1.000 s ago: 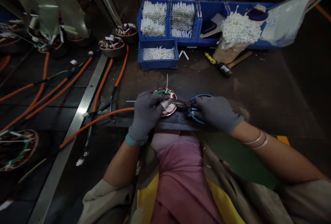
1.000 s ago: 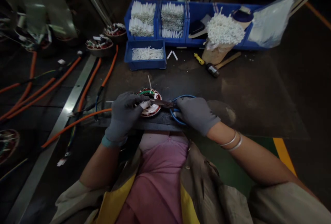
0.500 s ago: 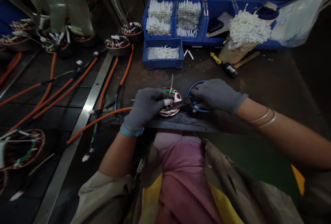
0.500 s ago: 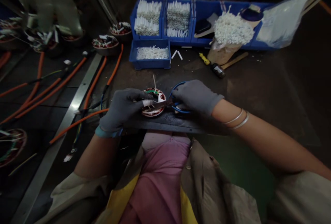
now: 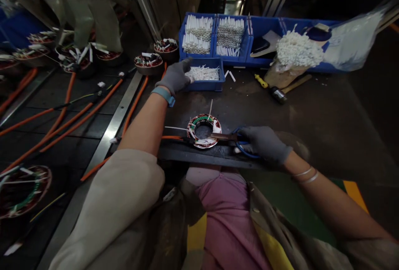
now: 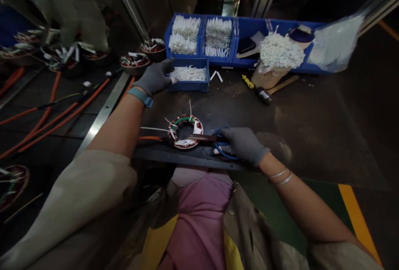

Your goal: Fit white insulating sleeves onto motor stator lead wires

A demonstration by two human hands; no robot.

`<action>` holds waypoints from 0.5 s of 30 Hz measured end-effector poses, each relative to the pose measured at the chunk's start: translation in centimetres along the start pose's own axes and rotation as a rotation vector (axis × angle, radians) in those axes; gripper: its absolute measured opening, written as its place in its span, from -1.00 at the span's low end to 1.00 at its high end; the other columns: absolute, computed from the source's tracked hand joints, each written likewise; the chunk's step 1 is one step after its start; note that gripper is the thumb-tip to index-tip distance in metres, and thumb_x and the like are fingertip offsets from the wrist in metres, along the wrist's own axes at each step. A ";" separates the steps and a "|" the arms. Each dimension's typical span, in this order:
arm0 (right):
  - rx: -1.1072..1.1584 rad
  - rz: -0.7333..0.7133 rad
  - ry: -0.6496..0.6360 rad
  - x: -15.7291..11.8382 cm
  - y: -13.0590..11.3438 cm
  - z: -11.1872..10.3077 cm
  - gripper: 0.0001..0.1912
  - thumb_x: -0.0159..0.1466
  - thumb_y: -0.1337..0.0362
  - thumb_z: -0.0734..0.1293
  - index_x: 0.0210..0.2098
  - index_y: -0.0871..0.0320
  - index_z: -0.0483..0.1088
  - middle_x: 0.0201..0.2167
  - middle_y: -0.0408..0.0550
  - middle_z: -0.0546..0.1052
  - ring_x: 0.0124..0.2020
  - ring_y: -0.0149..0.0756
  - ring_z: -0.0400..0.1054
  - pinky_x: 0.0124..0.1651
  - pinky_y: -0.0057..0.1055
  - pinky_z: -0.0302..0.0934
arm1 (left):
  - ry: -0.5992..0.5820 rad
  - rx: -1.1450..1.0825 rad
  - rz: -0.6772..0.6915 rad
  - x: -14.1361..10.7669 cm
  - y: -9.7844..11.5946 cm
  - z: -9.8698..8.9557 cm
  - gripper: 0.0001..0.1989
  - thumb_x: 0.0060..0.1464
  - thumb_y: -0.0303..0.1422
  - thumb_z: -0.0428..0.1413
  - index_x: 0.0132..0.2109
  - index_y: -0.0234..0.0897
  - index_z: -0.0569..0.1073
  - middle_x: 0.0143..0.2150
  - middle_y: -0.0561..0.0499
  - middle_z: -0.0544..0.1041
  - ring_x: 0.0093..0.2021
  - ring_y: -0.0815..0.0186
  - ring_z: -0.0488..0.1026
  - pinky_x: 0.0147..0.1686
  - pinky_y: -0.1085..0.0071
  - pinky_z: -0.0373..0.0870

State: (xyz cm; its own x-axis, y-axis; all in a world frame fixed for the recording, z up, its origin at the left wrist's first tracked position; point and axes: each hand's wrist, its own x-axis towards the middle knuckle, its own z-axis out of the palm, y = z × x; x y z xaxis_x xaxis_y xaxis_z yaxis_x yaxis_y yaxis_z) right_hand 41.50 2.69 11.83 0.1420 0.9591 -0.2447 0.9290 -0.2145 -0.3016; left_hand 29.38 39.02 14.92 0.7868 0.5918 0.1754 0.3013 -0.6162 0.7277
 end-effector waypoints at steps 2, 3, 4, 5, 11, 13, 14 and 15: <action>-0.042 0.081 0.089 -0.3 0.6 -0.1 -0.47 0.35 -0.23 0.34 -0.09 0.12 0.52 -0.20 0.05 0.64 -0.24 -0.11 0.50 -0.32 -0.37 -0.04 | -0.084 -0.062 -0.006 -1.1 -0.3 -0.5 -0.17 0.04 -0.53 0.32 0.45 -0.40 0.30 0.37 -0.32 0.45 0.29 -0.01 0.48 0.34 0.04 0.36; -0.069 0.123 0.120 -0.2 1.0 -0.3 -0.46 0.35 -0.24 0.33 -0.10 0.13 0.52 -0.20 0.06 0.63 -0.25 -0.10 0.49 -0.33 -0.37 -0.05 | -0.144 -0.100 0.002 -2.2 -0.1 -0.7 -0.20 0.06 -0.50 0.31 0.44 -0.37 0.33 0.39 -0.29 0.43 0.30 0.00 0.47 0.34 0.05 0.37; -0.097 0.153 0.139 0.1 1.2 -0.5 -0.46 0.35 -0.24 0.32 -0.10 0.13 0.51 -0.19 0.07 0.63 -0.24 -0.09 0.48 -0.34 -0.36 -0.05 | -0.226 -0.128 0.023 -3.5 0.3 -0.8 -0.26 0.07 -0.44 0.31 0.40 -0.35 0.39 0.38 -0.26 0.45 0.30 -0.01 0.48 0.34 0.06 0.38; -0.125 0.168 0.148 0.5 1.3 -0.8 -0.44 0.34 -0.25 0.31 -0.08 0.13 0.51 -0.17 0.09 0.63 -0.23 -0.08 0.48 -0.34 -0.36 -0.06 | -0.327 -0.145 0.045 -4.8 0.8 -0.8 -0.32 0.07 -0.38 0.32 0.35 -0.32 0.47 0.34 -0.22 0.50 0.28 -0.01 0.49 0.33 0.07 0.39; -0.281 0.089 0.083 4.6 -0.4 -2.5 -0.44 0.41 -0.21 0.28 0.03 0.14 0.51 -0.06 0.15 0.64 -0.15 -0.02 0.53 -0.34 -0.31 -0.08 | -0.470 -0.189 0.046 -9.3 5.0 2.5 -0.61 0.10 -0.22 0.26 0.04 -0.29 0.69 0.03 -0.09 0.71 0.07 0.07 0.62 0.11 0.22 0.53; -0.313 0.093 0.030 4.9 -0.5 -2.7 -0.47 0.43 -0.18 0.27 0.01 0.15 0.52 -0.10 0.15 0.65 -0.17 -0.01 0.54 -0.34 -0.30 -0.08 | -0.262 -0.142 0.009 -9.7 4.5 3.1 -0.69 0.16 -0.25 0.21 -0.06 -0.29 0.72 -0.02 -0.10 0.72 0.02 0.11 0.63 0.10 0.25 0.52; -0.317 0.105 0.000 4.8 -0.3 -2.8 -0.46 0.43 -0.19 0.27 0.02 0.15 0.52 -0.12 0.14 0.66 -0.18 -0.01 0.55 -0.34 -0.30 -0.08 | -0.162 -0.106 -0.017 -9.9 3.6 2.8 -0.71 0.17 -0.24 0.20 -0.08 -0.28 0.72 -0.03 -0.10 0.72 0.01 0.11 0.63 0.11 0.25 0.51; -0.312 0.115 -0.025 4.6 -0.1 -2.8 -0.45 0.42 -0.20 0.27 0.03 0.14 0.53 -0.13 0.12 0.67 -0.18 -0.01 0.55 -0.34 -0.31 -0.08 | -0.078 -0.064 -0.048 -10.2 2.5 2.0 -0.72 0.17 -0.23 0.20 -0.11 -0.26 0.72 -0.04 -0.10 0.72 0.00 0.10 0.64 0.12 0.23 0.51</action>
State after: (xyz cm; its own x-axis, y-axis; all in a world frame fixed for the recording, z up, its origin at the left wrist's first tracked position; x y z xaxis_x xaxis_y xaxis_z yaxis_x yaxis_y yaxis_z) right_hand 43.01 7.64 13.32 0.2475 0.9261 -0.2848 0.9677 -0.2509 0.0251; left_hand 23.19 30.37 13.59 0.8123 0.5765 0.0889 0.3068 -0.5518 0.7755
